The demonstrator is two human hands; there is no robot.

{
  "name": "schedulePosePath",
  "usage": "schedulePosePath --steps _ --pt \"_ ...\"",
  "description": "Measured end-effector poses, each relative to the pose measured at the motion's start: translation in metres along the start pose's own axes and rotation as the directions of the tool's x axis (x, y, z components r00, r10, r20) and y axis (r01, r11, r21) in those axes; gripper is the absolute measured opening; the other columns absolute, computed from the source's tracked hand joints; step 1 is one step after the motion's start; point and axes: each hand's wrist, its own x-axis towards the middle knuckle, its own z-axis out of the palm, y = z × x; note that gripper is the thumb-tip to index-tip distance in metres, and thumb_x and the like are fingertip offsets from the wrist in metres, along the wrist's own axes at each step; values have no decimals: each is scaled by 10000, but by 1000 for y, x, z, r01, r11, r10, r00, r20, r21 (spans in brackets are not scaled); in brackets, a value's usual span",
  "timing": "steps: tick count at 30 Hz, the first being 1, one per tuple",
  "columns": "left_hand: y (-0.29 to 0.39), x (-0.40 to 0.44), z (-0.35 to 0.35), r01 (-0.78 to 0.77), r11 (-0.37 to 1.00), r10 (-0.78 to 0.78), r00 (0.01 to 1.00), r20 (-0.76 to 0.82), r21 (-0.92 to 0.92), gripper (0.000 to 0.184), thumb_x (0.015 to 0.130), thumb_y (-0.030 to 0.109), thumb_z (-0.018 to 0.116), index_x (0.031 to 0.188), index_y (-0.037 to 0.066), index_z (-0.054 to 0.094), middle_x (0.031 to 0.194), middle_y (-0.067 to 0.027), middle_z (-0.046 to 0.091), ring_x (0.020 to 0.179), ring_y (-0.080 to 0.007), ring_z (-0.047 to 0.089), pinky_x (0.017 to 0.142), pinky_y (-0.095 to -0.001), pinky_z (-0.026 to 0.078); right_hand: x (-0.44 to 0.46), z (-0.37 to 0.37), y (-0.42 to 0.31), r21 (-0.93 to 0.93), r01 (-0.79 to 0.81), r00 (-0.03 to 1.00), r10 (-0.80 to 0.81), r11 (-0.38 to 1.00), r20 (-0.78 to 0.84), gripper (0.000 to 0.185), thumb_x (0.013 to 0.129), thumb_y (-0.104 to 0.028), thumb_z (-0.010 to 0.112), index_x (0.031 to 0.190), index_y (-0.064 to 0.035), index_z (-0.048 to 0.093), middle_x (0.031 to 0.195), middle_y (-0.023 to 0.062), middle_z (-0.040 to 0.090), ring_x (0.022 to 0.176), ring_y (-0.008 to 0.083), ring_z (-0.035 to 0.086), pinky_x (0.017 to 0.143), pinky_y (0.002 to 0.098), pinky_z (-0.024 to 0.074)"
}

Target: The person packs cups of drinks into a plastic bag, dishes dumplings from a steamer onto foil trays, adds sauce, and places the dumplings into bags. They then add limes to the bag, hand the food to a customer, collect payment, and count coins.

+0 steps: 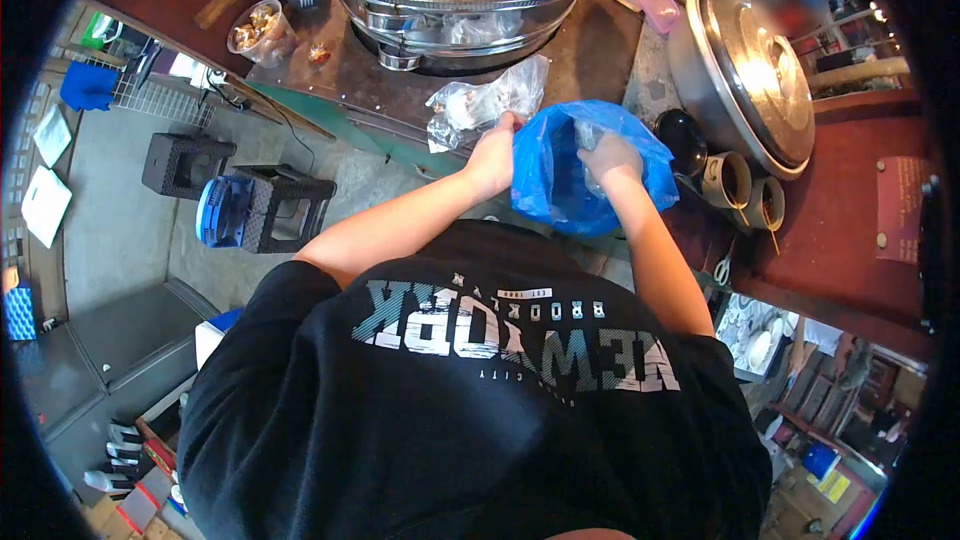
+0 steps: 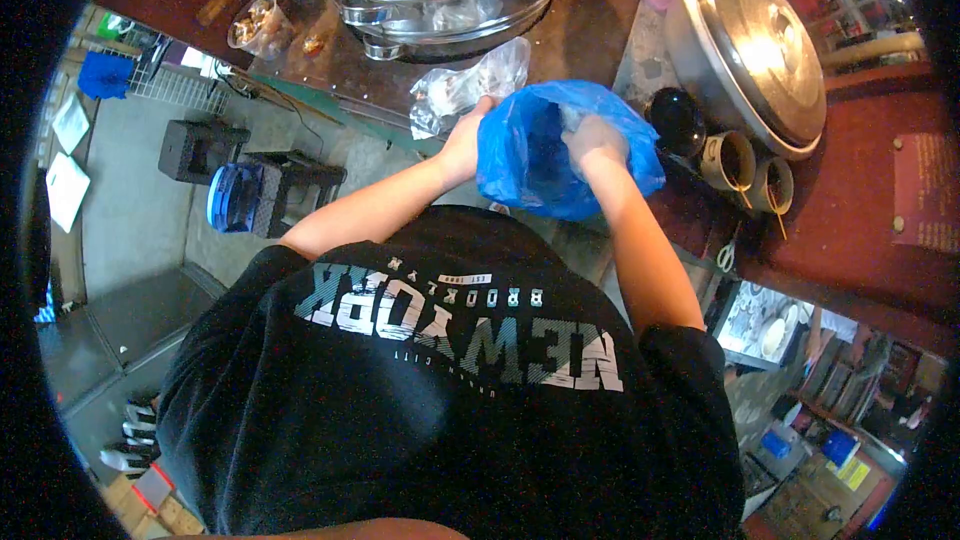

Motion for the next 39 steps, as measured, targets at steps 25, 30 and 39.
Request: schedulePosePath --steps 25,30,39 --pt "38 -101 -119 -122 992 123 975 185 -14 102 853 90 586 938 86 643 953 -65 629 892 -238 612 752 -335 483 34 -21 -147 -458 760 539 -841 462 47 587 606 -169 796 1119 -74 526 1091 117 591 1032 310 584 872 414 485" --pt "26 -113 -127 -141 990 143 982 126 -30 108 871 96 571 951 93 644 938 -66 623 876 -232 612 747 -332 486 50 -14 -145 -402 843 432 -895 358 111 597 587 -133 800 1114 -73 525 1081 120 600 1055 295 582 854 416 489" --pt "26 -110 -121 -177 984 179 956 232 -29 157 856 135 594 999 150 659 1003 -66 577 935 -245 589 772 -334 494 48 -6 -160 -360 890 337 -935 278 111 676 613 -170 789 1205 -44 487 1168 132 566 1106 297 546 871 405 472"
